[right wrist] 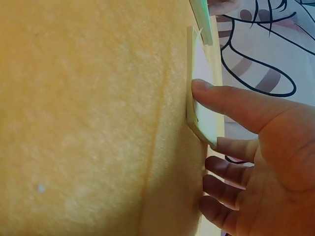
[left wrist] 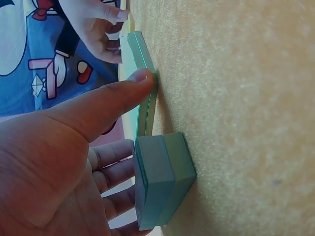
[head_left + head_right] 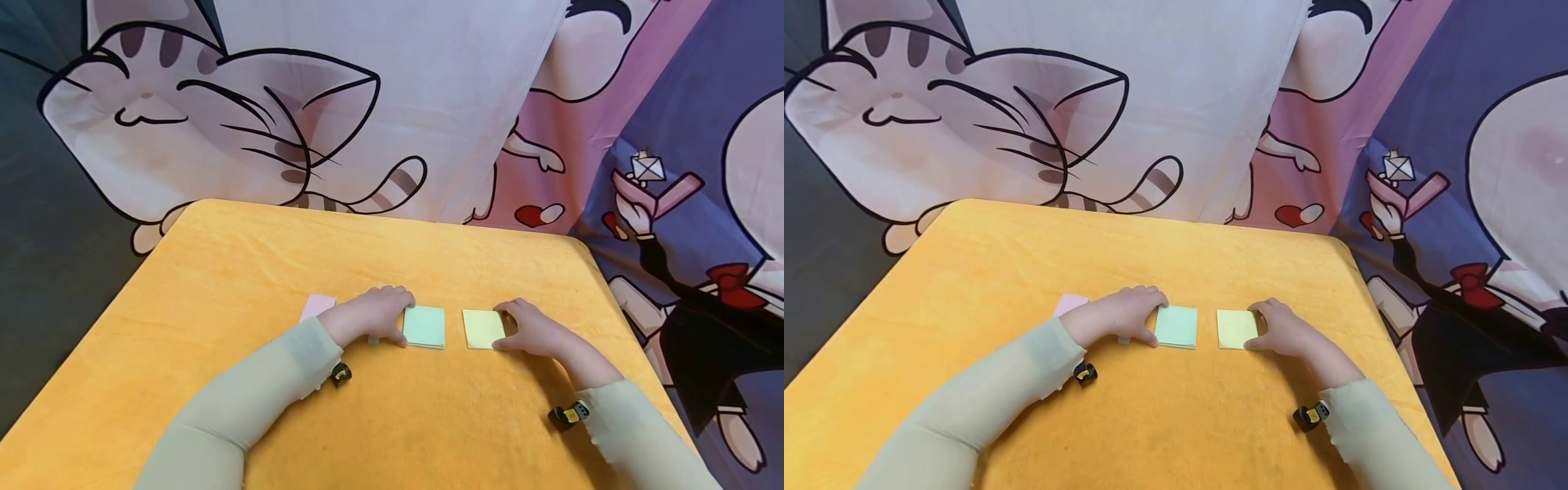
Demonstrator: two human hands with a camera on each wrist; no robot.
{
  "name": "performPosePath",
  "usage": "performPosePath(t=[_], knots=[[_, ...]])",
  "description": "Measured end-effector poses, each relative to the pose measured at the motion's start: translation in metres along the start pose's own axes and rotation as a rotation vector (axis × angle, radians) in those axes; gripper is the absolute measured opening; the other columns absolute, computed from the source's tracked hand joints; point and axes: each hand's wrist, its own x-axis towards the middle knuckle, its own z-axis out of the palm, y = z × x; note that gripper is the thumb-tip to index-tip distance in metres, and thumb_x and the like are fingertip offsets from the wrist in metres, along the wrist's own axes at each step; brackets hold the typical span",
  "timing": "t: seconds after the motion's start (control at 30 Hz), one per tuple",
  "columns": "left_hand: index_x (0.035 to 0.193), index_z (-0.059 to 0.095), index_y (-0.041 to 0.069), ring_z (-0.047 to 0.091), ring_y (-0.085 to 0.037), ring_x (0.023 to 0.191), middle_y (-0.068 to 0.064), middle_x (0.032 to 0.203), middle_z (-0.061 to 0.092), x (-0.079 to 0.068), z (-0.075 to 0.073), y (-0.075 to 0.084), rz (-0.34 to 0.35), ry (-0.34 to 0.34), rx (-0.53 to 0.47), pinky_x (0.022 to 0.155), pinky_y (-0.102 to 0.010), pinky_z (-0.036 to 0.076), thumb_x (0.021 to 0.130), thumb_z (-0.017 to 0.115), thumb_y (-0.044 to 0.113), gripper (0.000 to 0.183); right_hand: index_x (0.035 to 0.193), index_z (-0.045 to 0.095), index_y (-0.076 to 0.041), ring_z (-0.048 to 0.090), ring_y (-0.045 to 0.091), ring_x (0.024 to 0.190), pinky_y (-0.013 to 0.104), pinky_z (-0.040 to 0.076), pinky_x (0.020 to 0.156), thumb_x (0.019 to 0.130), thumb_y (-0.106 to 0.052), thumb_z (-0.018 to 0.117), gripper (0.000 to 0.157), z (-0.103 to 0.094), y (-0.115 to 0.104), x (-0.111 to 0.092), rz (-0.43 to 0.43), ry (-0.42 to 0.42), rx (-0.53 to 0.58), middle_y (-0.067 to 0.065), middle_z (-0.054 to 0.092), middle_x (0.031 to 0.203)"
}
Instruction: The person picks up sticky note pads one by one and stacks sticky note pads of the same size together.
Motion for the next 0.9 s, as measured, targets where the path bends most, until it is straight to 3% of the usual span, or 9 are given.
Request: performPosePath(t=[0.27,0.5,0.6,0.77,0.9], knots=[[0.141,0.050,0.014,0.050,-0.021,0.120,0.000,0.134,0.053,-0.002,0.000,-0.002,0.004,-0.003,-0.004,0.102,-0.041,0.038,0.078,0.081,0.050,0.078,0.119,0.049,0.003,0.049,0.028,0.094,0.042,0.040,0.082,0.082,-0.020,0.082,0.054,0.004,-0.004,0.002,0.065,0.050,0.173,0.014,0.052,0.103],[0.142,0.049,0.015,0.049,-0.020,0.118,0.001,0.132,0.053,0.000,0.002,-0.002,0.002,-0.007,0.002,0.100,-0.040,0.038,0.079,0.080,0.051,0.078,0.116,0.044,-0.002,0.049,0.022,0.081,0.034,0.039,0.072,0.092,-0.008,0.067,0.034,0.008,-0.005,-0.004,0.105,0.110,0.235,0.010,0.051,0.092],[0.141,0.050,0.015,0.049,-0.021,0.118,0.000,0.132,0.053,-0.001,0.001,-0.001,0.004,-0.005,-0.002,0.100,-0.041,0.038,0.079,0.080,0.050,0.078,0.118,0.045,-0.001,0.051,0.023,0.079,0.033,0.045,0.069,0.096,-0.003,0.061,0.028,0.008,-0.005,-0.007,0.095,0.132,0.378,0.012,0.050,0.094],[0.141,0.050,0.015,0.050,-0.021,0.117,0.001,0.132,0.054,-0.002,0.000,-0.001,0.006,-0.002,0.000,0.100,-0.041,0.038,0.079,0.080,0.050,0.077,0.127,0.041,0.001,0.056,0.027,0.077,0.038,0.054,0.067,0.099,-0.001,0.054,0.031,0.005,-0.007,-0.011,0.096,0.106,0.701,0.017,0.044,0.099],[0.141,0.050,0.014,0.049,-0.021,0.118,0.000,0.132,0.054,-0.003,0.000,0.000,0.004,-0.008,0.007,0.101,-0.041,0.039,0.080,0.080,0.050,0.077,0.131,0.038,0.003,0.056,0.024,0.080,0.039,0.056,0.070,0.100,-0.003,0.053,0.035,0.002,-0.007,-0.012,0.100,0.101,0.824,0.017,0.040,0.103]])
